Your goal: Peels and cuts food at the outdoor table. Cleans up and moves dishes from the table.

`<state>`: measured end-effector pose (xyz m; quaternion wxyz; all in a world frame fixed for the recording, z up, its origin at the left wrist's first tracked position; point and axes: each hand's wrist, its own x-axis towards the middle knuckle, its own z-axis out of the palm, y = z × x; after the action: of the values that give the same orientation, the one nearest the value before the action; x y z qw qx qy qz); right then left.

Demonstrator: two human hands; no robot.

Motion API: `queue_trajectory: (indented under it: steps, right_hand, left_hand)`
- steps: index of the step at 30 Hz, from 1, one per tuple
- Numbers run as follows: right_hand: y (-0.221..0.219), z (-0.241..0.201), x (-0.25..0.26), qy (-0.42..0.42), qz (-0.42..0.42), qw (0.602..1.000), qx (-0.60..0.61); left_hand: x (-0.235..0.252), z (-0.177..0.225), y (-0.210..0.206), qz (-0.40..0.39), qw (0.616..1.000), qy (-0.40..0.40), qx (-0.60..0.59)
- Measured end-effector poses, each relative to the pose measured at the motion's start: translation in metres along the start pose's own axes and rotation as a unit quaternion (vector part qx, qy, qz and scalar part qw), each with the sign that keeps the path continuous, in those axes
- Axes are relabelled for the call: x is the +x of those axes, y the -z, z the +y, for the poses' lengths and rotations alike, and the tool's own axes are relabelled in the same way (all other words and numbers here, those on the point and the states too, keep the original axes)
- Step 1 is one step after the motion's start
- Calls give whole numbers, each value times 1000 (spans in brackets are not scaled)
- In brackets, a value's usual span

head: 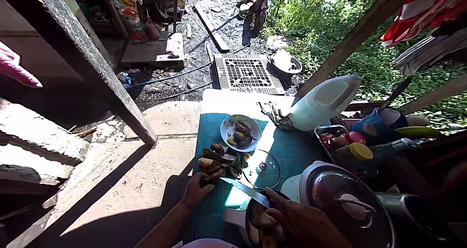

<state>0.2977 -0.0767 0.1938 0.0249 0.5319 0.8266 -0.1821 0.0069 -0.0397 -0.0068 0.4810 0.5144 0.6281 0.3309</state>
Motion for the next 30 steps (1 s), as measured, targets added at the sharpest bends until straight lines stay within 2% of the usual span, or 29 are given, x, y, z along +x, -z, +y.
queue_trajectory:
  steps: [1,3,4,6,8,10,13,22,25,30]
  right_hand:
    - [-7,-5,11,17,36,999,7]
    - [-20,-19,37,39,74,996,24]
    - [-24,-27,50,37,53,997,29]
    - [-24,-44,79,7,-60,997,37]
    - [-24,-57,109,-15,-148,989,24]
    - [-29,-65,132,-25,-184,983,7]
    - [-33,-71,149,-31,-196,980,10]
    - [-41,-82,160,-108,-166,980,13]
    - [-44,-75,167,-135,-155,978,33]
    - [-39,-41,177,-190,-143,959,154]
  left_hand:
    - [-1,8,-3,15,993,9,-119]
    - [-1,27,-8,46,953,43,-298]
    - [1,36,-10,63,930,61,-357]
    - [4,47,-14,94,894,73,-432]
    - [7,51,-18,114,877,55,-464]
    - [8,53,-21,123,874,30,-469]
    - [7,60,-22,141,877,36,-457]
    - [12,67,-39,214,899,25,-382]
    - [10,69,-47,202,916,10,-347]
    - [5,59,-35,163,922,-8,-352]
